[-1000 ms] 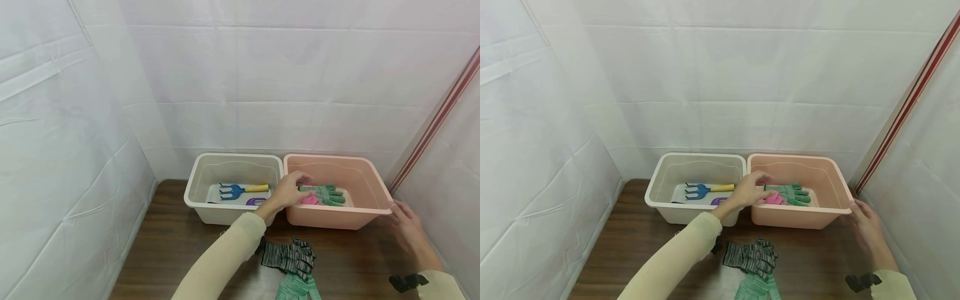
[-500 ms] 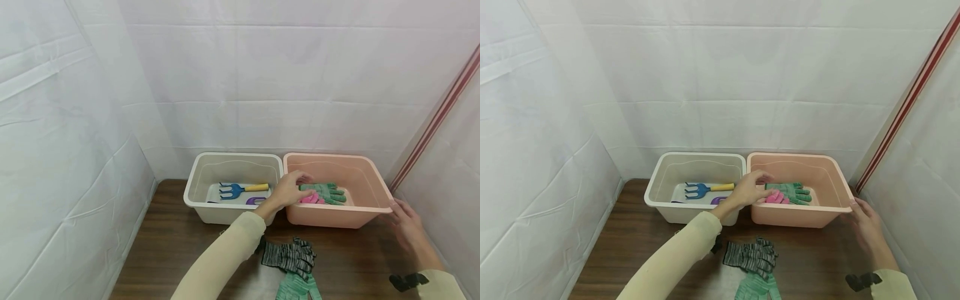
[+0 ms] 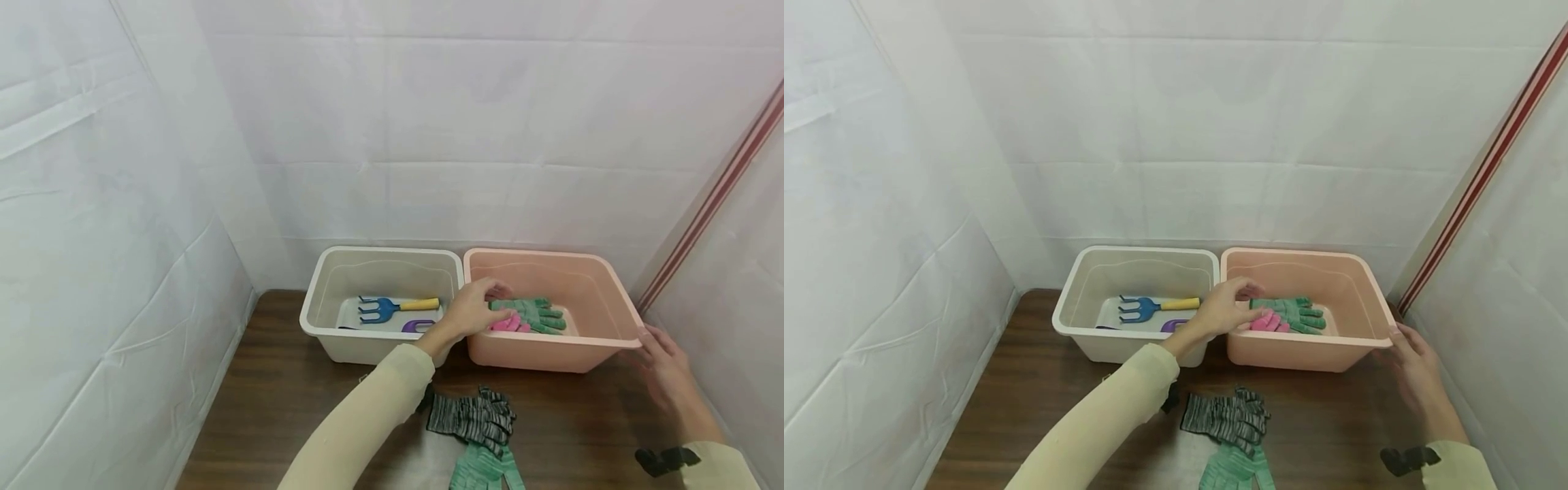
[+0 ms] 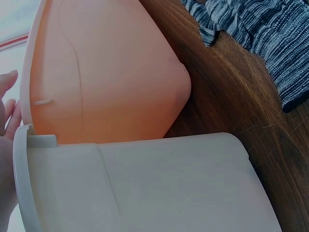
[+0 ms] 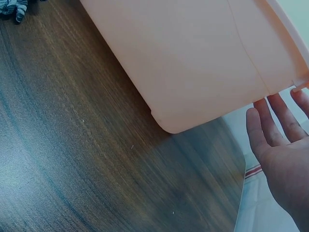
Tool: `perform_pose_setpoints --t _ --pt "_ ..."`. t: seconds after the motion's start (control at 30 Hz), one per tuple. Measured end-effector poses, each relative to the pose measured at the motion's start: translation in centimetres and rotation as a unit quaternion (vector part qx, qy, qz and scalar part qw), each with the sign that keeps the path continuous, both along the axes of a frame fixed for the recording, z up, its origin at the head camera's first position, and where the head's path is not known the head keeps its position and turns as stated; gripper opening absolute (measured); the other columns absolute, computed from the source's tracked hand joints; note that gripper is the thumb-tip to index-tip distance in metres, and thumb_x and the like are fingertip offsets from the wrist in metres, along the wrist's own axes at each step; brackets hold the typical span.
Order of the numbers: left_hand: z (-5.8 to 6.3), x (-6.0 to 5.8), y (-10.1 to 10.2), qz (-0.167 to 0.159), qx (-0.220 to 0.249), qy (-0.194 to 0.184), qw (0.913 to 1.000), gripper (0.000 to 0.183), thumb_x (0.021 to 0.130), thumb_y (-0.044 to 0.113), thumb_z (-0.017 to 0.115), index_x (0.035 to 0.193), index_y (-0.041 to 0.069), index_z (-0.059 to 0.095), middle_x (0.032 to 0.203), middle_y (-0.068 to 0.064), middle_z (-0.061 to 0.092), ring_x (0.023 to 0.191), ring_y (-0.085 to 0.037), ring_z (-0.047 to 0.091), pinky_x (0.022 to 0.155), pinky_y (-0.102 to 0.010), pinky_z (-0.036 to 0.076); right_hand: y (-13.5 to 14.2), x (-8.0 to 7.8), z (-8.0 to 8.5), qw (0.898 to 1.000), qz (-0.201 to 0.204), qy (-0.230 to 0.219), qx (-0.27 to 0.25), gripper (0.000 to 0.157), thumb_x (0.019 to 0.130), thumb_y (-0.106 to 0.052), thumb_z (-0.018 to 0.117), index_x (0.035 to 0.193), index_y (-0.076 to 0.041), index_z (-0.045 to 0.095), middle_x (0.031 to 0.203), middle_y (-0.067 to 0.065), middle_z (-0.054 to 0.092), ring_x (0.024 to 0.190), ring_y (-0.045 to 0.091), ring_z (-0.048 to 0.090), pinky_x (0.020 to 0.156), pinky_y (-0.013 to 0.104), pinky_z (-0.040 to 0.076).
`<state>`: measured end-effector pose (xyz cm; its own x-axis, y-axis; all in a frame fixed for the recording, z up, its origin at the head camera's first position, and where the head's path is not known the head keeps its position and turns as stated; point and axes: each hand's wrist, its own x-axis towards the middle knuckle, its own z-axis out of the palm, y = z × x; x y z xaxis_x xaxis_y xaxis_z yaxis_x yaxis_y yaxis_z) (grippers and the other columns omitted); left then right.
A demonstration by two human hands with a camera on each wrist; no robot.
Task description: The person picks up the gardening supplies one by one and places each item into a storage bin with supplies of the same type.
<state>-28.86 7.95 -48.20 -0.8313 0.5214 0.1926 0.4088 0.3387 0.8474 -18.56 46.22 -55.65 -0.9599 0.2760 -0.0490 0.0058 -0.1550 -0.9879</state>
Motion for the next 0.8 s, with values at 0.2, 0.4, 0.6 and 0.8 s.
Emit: perform_pose_setpoints --t 0.2,0.4,0.6,0.8 --pt "0.16 0.14 -0.01 -0.007 0.001 0.003 1.0 0.035 0.097 0.02 0.081 0.129 0.016 0.069 0.129 -0.004 0.072 0.121 -0.018 0.066 0.104 -0.025 0.051 0.24 0.22 -0.13 1.0 0.008 0.015 -0.016 0.025 0.109 -0.026 0.063 0.133 -0.019 0.058 0.114 -0.015 0.068 0.102 -0.001 0.071 0.083 0.023 0.06" --pt "0.26 0.18 0.02 -0.009 0.004 0.001 1.0 0.036 0.096 0.021 0.082 0.13 0.014 0.069 0.128 -0.004 0.072 0.121 -0.019 0.067 0.105 -0.029 0.052 0.22 0.11 -0.01 1.0 0.002 0.017 -0.015 0.024 0.108 -0.026 0.064 0.131 -0.019 0.062 0.115 -0.015 0.068 0.101 0.0 0.071 0.08 0.021 0.06" --pt "0.34 0.1 0.05 -0.005 0.0 0.004 1.0 0.037 0.096 0.021 0.082 0.131 0.012 0.07 0.128 -0.003 0.072 0.12 -0.017 0.066 0.105 -0.027 0.051 0.29 -0.2 0.17 0.999 0.01 0.024 -0.023 0.022 0.109 -0.023 0.063 0.13 -0.017 0.064 0.116 -0.014 0.07 0.102 0.001 0.072 0.079 0.022 0.06" --pt "0.19 -0.05 0.03 -0.011 0.006 0.004 0.9999 0.036 0.097 0.019 0.081 0.13 0.012 0.069 0.129 -0.006 0.072 0.121 -0.021 0.067 0.106 -0.032 0.052 0.25 -0.32 0.03 1.0 0.008 0.019 -0.014 0.024 0.109 -0.025 0.063 0.131 -0.018 0.061 0.115 -0.015 0.069 0.102 0.0 0.071 0.079 0.021 0.06"
